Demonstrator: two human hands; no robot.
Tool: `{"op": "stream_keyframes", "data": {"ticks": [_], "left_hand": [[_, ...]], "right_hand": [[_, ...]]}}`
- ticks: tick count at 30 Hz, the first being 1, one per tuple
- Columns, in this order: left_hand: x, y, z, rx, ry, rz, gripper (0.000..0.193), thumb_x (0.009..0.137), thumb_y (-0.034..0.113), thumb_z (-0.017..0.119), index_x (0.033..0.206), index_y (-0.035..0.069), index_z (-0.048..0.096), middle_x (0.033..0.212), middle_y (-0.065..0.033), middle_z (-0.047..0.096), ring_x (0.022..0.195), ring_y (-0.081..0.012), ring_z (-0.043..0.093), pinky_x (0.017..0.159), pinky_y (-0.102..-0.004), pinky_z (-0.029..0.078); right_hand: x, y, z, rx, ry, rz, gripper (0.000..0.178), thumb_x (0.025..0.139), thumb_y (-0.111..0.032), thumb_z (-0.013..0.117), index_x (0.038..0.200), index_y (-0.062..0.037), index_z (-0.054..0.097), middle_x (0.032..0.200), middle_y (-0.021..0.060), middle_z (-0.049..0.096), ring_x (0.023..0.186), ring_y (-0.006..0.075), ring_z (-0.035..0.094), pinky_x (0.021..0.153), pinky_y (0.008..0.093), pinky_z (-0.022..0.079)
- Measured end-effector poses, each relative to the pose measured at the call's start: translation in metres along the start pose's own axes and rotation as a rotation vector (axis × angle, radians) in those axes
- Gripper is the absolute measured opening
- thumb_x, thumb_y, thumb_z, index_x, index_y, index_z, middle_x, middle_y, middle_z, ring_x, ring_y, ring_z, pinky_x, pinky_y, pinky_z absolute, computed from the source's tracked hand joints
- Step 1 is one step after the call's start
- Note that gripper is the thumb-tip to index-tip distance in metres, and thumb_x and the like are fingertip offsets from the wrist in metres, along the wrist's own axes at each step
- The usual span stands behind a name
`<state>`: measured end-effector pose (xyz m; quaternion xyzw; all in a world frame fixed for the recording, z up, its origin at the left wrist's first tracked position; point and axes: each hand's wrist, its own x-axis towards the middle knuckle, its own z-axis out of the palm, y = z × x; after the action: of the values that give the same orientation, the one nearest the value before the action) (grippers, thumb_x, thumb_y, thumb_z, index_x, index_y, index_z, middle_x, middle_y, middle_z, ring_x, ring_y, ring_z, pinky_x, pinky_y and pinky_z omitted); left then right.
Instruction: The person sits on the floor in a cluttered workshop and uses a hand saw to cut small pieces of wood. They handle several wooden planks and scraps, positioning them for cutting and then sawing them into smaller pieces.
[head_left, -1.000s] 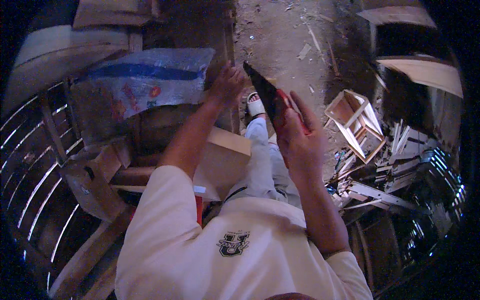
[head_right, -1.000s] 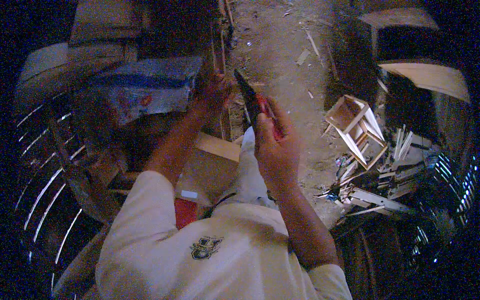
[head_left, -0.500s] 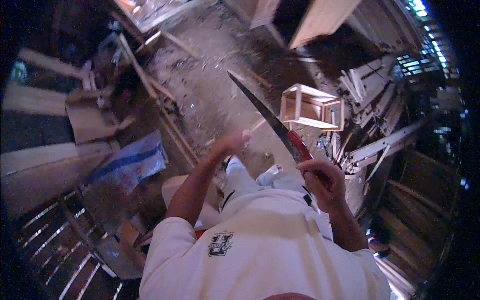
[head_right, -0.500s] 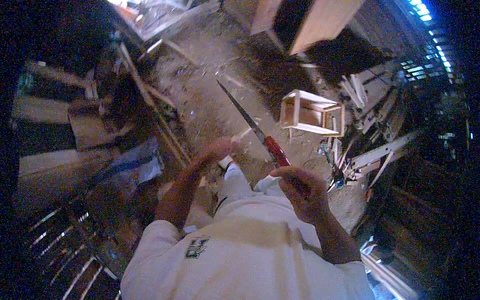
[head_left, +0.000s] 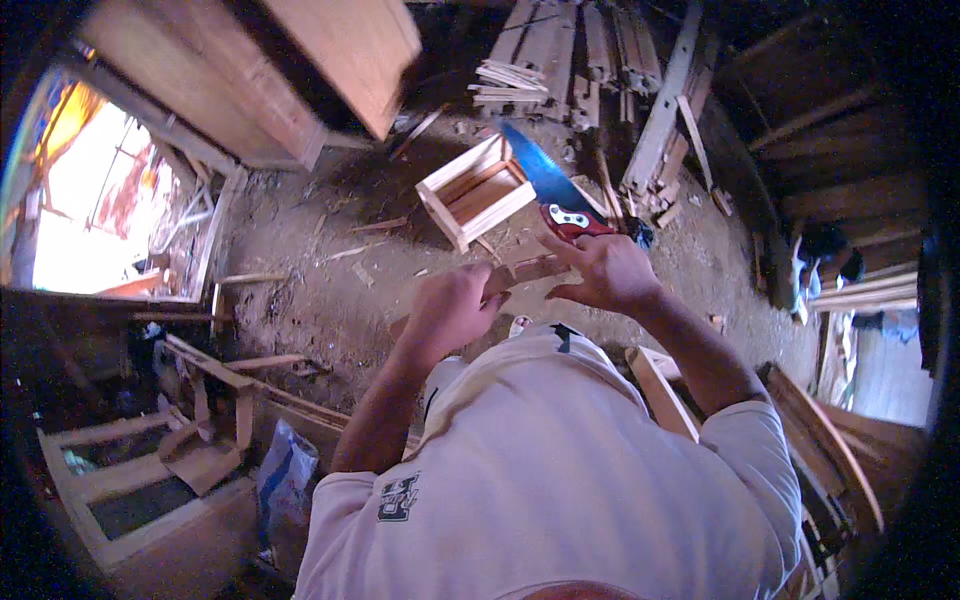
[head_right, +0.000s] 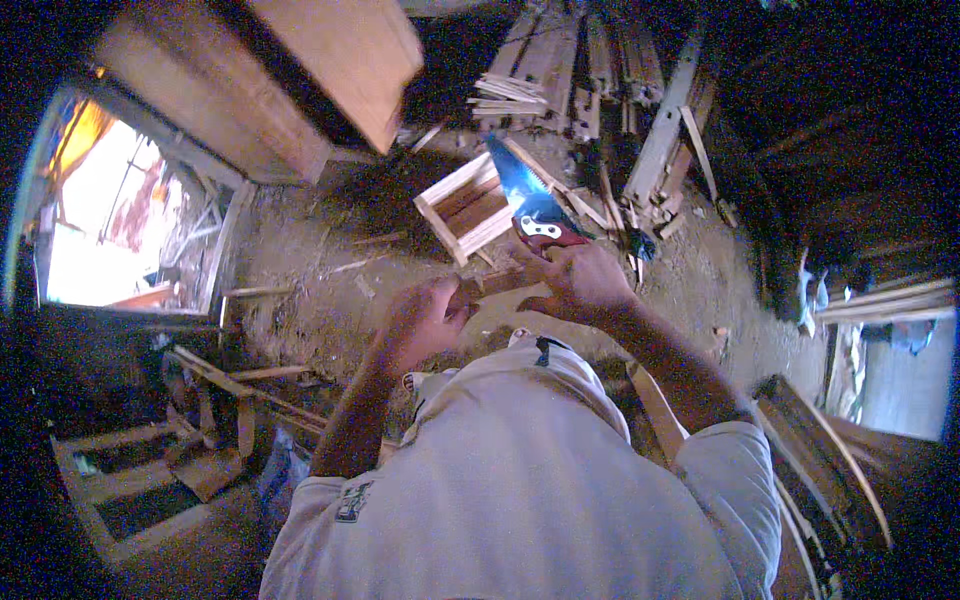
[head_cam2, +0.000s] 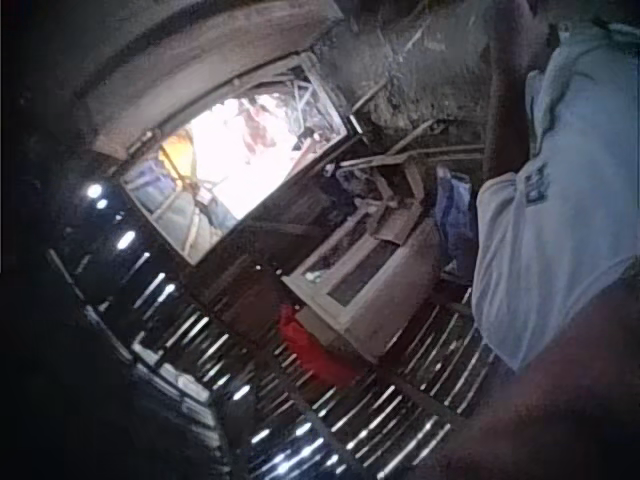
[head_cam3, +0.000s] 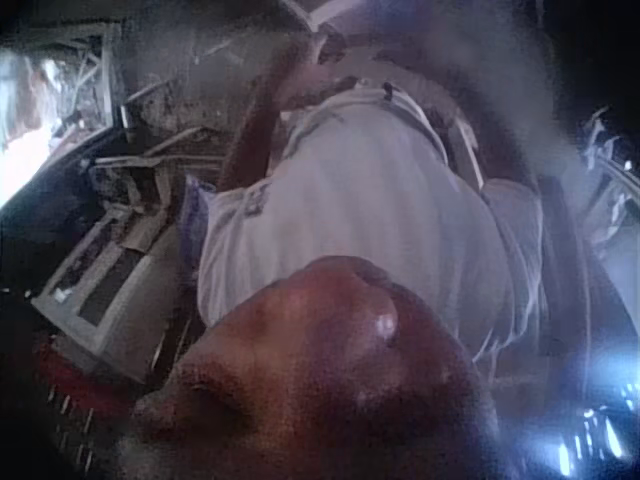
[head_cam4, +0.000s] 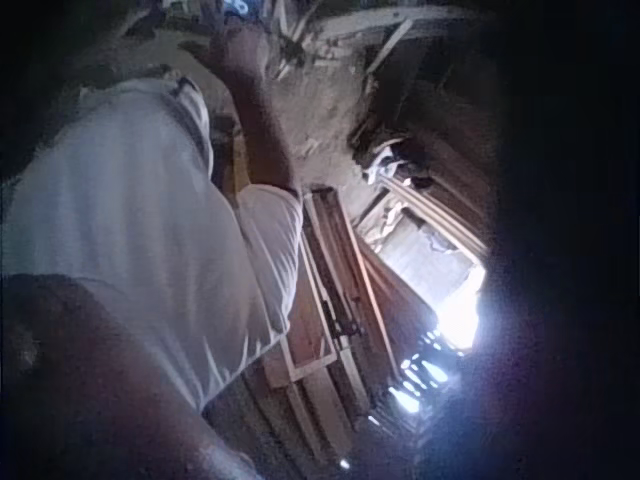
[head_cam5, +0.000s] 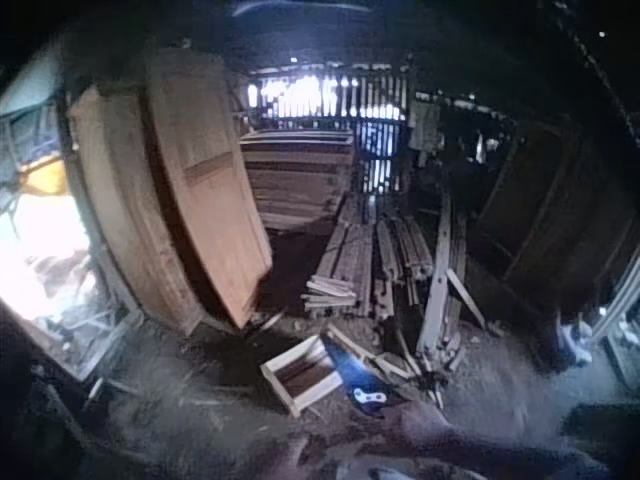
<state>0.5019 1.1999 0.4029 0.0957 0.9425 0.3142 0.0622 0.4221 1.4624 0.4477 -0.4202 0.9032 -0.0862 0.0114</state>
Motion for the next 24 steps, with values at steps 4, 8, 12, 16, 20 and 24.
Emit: {"op": "stream_keyframes", "data": {"ticks": [4, 8, 12, 16, 20, 24], "left_hand": [[0.042, 0.043, 0.005, 0.07, -0.105, 0.075, 0.034, 0.088, 0.035, 0.072, 0.098, 0.004, 0.063, 0.082, -0.0178, 0.072, 0.077, -0.0411, 0.071, 0.068, -0.0522, 0.056], [0.069, 0.049, 0.013, 0.081, -0.134, 0.163, 0.034, 0.087, 0.036, 0.074, 0.096, 0.005, 0.062, 0.077, -0.0167, 0.071, 0.073, -0.042, 0.07, 0.065, -0.0529, 0.055], [0.096, 0.059, 0.015, 0.034, -0.123, 0.162, 0.034, 0.087, 0.036, 0.075, 0.095, 0.006, 0.061, 0.079, -0.0173, 0.071, 0.074, -0.0419, 0.07, 0.064, -0.053, 0.054], [0.128, 0.051, 0.023, -0.095, -0.145, 0.16, 0.034, 0.088, 0.036, 0.075, 0.095, 0.005, 0.06, 0.079, -0.0172, 0.07, 0.076, -0.0416, 0.07, 0.064, -0.0519, 0.053], [0.167, 0.054, 0.018, -0.105, -0.169, 0.245, 0.036, 0.089, 0.037, 0.074, 0.097, 0.004, 0.06, 0.08, -0.0178, 0.07, 0.078, -0.042, 0.069, 0.065, -0.0516, 0.053], [0.214, 0.038, 0.033, -0.195, -0.238, 0.298, 0.038, 0.09, 0.038, 0.074, 0.098, 0.003, 0.061, 0.081, -0.0197, 0.069, 0.079, -0.0423, 0.069, 0.065, -0.0508, 0.052]], "right_hand": [[-0.036, 0.041, 0.001, 0.188, 0.059, 0.025, 0.052, 0.08, -0.039, 0.082, 0.125, -0.0172, 0.068, 0.086, 0.0078, 0.071, 0.074, 0.0285, 0.071, 0.063, 0.0422, 0.057], [-0.054, 0.056, 0.009, 0.297, 0.106, 0.109, 0.034, 0.083, -0.028, 0.081, 0.111, -0.0142, 0.07, 0.082, 0.007, 0.071, 0.071, 0.0285, 0.071, 0.062, 0.0417, 0.056], [-0.052, 0.075, 0.009, 0.358, 0.197, 0.183, 0.034, 0.08, -0.024, 0.082, 0.11, -0.0129, 0.07, 0.081, 0.0067, 0.071, 0.071, 0.0285, 0.071, 0.061, 0.0417, 0.056], [-0.047, 0.089, 0.012, 0.345, 0.287, 0.264, 0.033, 0.08, -0.022, 0.082, 0.109, -0.012, 0.071, 0.081, 0.0069, 0.07, 0.07, 0.0297, 0.07, 0.06, 0.0423, 0.056], [-0.039, 0.104, 0.004, 0.272, 0.249, 0.361, 0.03, 0.081, -0.023, 0.082, 0.107, -0.0111, 0.072, 0.08, 0.0088, 0.07, 0.068, 0.0324, 0.07, 0.059, 0.043, 0.055], [-0.034, 0.117, 0.018, 0.292, 0.329, 0.475, 0.027, 0.083, -0.024, 0.08, 0.105, -0.0104, 0.073, 0.082, 0.0121, 0.071, 0.069, 0.0338, 0.07, 0.06, 0.0439, 0.056]]}}
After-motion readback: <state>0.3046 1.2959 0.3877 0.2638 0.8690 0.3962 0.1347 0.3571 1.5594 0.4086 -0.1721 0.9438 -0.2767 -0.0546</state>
